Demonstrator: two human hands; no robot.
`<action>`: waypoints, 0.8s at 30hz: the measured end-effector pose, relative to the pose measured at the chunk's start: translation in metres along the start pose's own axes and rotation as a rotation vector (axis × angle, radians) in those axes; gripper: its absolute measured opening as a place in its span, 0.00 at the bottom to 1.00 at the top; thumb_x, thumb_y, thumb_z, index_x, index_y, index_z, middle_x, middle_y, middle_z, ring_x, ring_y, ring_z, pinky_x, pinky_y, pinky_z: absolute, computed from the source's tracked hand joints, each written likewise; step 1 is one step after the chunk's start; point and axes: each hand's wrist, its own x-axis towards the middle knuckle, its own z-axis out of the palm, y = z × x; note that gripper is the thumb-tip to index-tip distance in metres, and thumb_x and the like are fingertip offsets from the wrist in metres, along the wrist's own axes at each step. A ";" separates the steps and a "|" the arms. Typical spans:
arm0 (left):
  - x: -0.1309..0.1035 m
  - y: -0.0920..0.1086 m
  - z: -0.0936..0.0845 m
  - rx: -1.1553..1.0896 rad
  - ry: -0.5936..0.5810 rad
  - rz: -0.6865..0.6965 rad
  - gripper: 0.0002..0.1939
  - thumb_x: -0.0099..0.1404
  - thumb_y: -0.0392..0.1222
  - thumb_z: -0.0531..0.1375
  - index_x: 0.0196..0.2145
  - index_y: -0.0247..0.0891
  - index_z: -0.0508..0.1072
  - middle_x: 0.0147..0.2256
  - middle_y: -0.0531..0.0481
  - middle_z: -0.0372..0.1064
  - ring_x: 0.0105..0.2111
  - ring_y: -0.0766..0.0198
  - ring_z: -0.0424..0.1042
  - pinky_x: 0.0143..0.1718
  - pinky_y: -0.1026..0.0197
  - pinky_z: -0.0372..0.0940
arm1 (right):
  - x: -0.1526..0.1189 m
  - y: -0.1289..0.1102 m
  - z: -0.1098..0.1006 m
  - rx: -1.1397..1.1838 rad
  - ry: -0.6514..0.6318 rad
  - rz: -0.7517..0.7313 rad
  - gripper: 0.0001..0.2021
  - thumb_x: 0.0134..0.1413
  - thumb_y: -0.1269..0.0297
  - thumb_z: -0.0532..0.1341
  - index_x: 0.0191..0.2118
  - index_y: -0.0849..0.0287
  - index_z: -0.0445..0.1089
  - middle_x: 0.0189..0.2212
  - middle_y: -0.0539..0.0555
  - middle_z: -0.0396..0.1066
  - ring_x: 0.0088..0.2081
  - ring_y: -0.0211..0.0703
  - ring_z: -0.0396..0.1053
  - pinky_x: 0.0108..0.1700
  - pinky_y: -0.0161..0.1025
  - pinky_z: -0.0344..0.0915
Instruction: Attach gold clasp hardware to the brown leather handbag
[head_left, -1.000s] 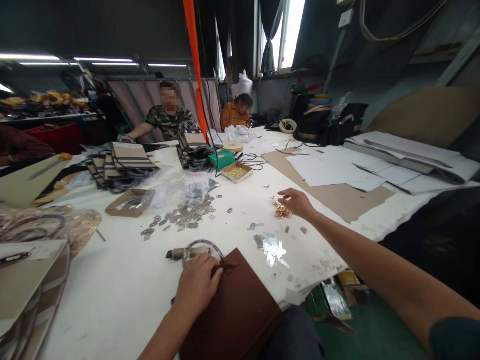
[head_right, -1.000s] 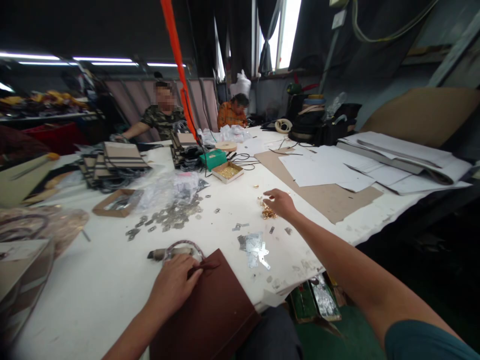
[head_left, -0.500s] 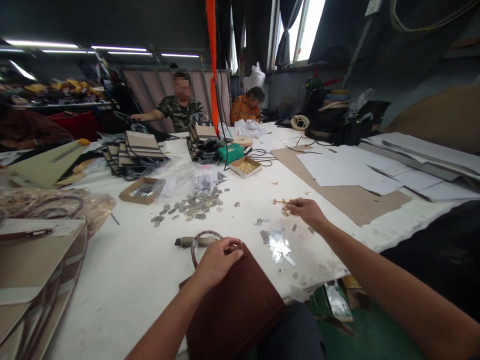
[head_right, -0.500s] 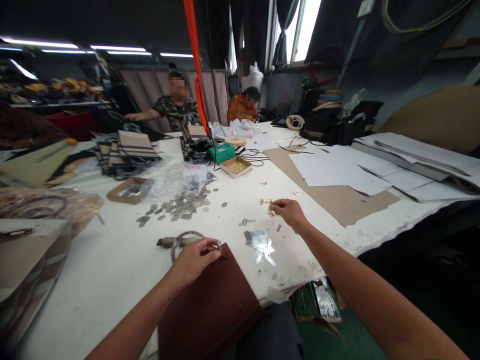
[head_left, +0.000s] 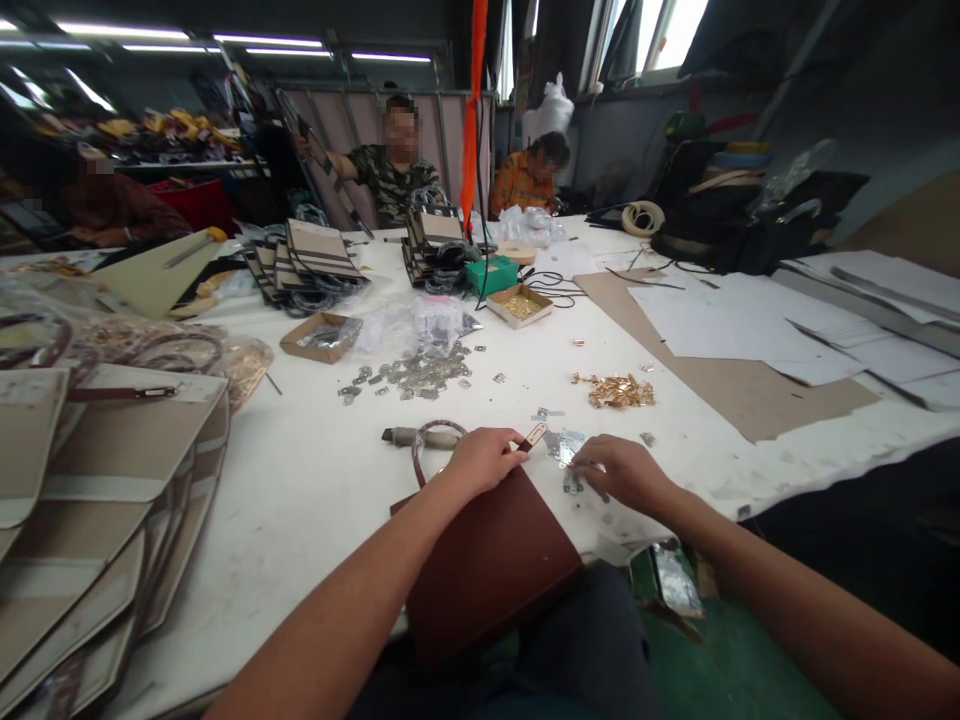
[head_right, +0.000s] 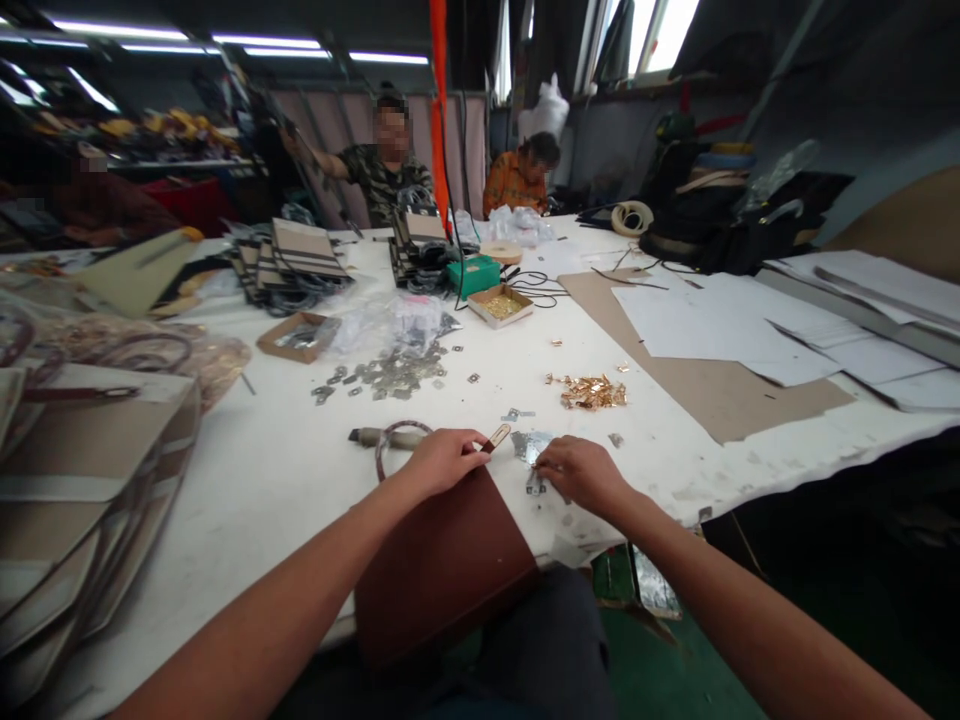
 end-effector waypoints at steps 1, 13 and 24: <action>0.002 -0.001 0.001 0.001 -0.007 -0.011 0.11 0.65 0.49 0.63 0.43 0.48 0.81 0.35 0.52 0.80 0.36 0.57 0.76 0.37 0.60 0.62 | 0.000 -0.002 -0.002 0.011 0.017 0.008 0.09 0.62 0.60 0.62 0.38 0.47 0.81 0.38 0.52 0.79 0.40 0.48 0.75 0.41 0.41 0.66; 0.018 -0.004 -0.012 -0.043 -0.132 -0.057 0.11 0.62 0.49 0.63 0.30 0.40 0.80 0.29 0.52 0.78 0.30 0.62 0.73 0.30 0.62 0.61 | -0.004 -0.106 0.054 0.832 -0.068 0.322 0.13 0.56 0.54 0.66 0.45 0.50 0.81 0.30 0.49 0.80 0.33 0.50 0.78 0.39 0.44 0.73; -0.009 -0.006 -0.023 0.059 0.020 -0.114 0.12 0.64 0.51 0.61 0.37 0.44 0.81 0.37 0.50 0.80 0.36 0.58 0.75 0.36 0.59 0.62 | 0.027 -0.127 0.103 0.288 0.109 0.191 0.10 0.59 0.58 0.66 0.46 0.46 0.78 0.46 0.52 0.79 0.45 0.56 0.77 0.45 0.48 0.70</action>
